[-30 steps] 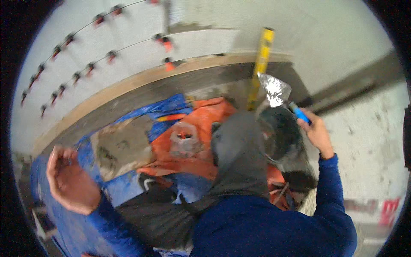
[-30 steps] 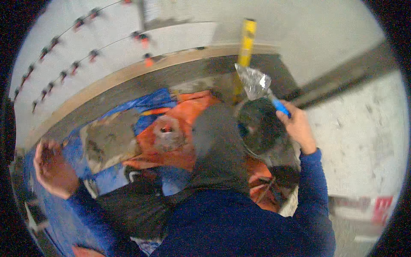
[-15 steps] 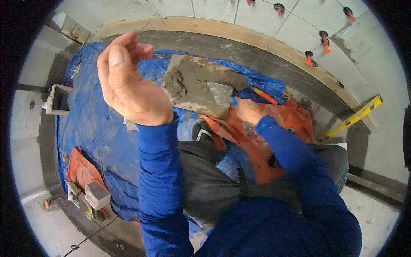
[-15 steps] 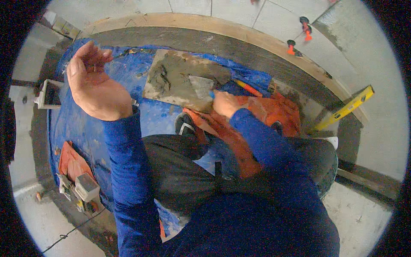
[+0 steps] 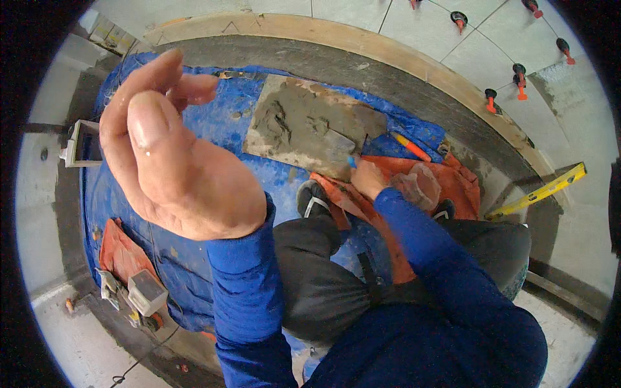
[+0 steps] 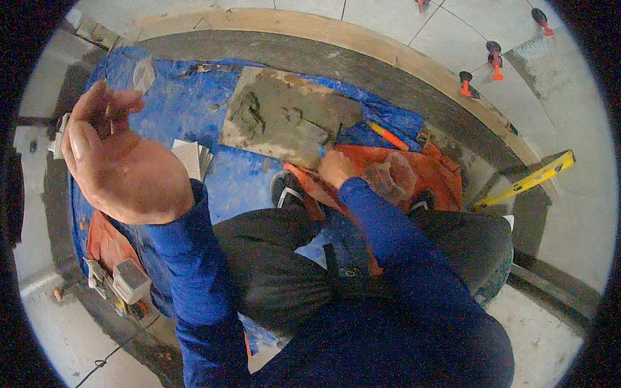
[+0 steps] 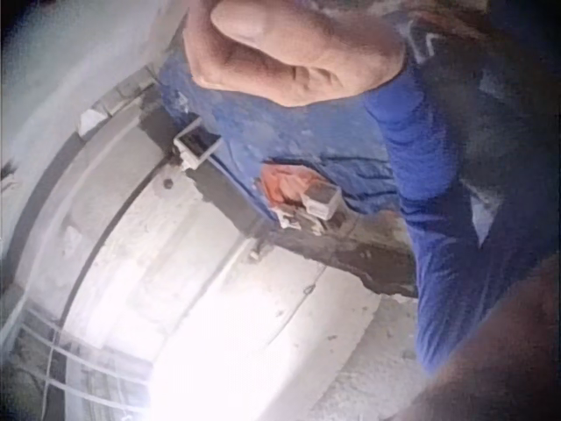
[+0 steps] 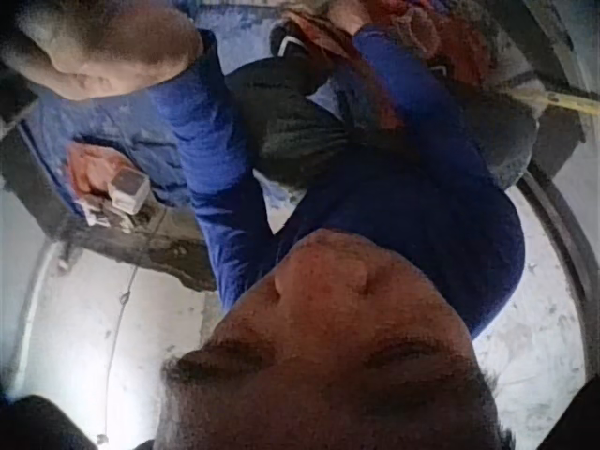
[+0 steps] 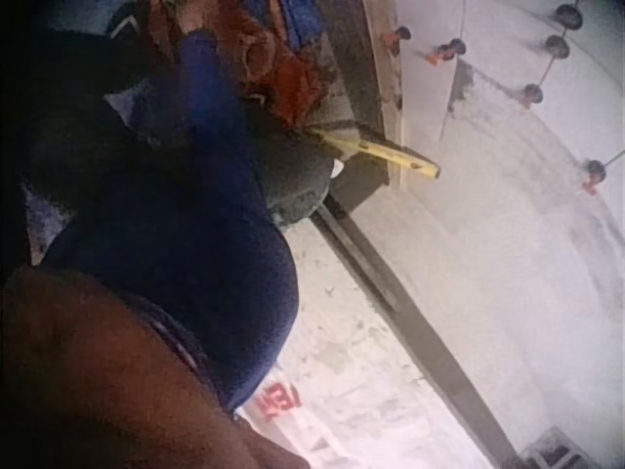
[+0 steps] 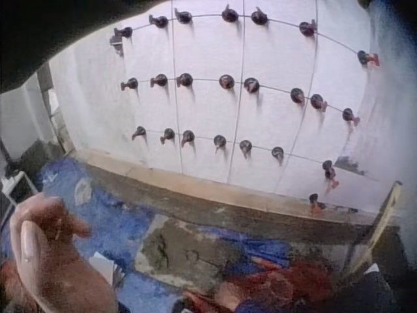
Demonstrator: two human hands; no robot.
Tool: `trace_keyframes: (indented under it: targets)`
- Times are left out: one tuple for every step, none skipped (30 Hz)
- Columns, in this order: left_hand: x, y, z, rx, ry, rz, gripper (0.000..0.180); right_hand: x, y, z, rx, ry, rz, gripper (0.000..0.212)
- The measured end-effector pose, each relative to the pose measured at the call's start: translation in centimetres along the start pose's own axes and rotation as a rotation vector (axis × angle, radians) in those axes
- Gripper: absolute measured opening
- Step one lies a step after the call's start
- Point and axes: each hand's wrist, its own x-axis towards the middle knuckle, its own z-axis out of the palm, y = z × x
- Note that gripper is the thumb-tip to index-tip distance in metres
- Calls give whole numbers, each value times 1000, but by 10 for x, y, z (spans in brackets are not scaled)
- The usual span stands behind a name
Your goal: The person applies adhesive to a wall using a notched trowel, places a tile, and secures it with tile leveling clips. They then use a spirit level to check alignment and clean excess adhesive with a sponge.
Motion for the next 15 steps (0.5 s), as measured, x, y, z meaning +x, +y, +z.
trace_keyframes:
  targets:
    - [-1,1,-1,39,-12,14,44,7,-6,5,54,27,-20,42]
    - [-2,2,-1,81,-25,22,44,14,-12,10,109,42,-36,44]
    - [-2,3,0,99,-36,38,43,19,-16,13,154,47,-39,46]
    - [-3,4,0,118,-45,48,42,22,-16,14,200,70,-66,47]
    - [-3,5,0,153,-46,48,41,25,-15,16,233,83,-82,48]
    - [-3,5,1,149,-56,64,41,26,-13,16,266,98,-101,49]
    - [-4,6,2,162,-61,69,41,24,-8,16,327,113,-114,49]
    - [-5,6,3,185,-63,66,40,20,-2,15,388,124,-128,49]
    - [-7,5,6,152,-34,42,37,17,2,14,445,128,-124,49]
    - [-8,4,8,138,-39,58,36,13,5,11,456,175,-178,46]
    - [-9,1,10,120,-47,70,35,8,6,7,462,216,-212,43]
    - [-11,-1,13,98,-55,82,34,1,8,0,458,243,-206,40]
    - [-9,-3,13,73,-97,111,27,-6,7,-11,508,229,-300,39]
    - [-9,-3,14,89,-83,98,26,-15,6,-25,547,203,-351,39]
    - [-12,-2,17,91,-71,81,25,-28,9,-45,566,166,-342,39]
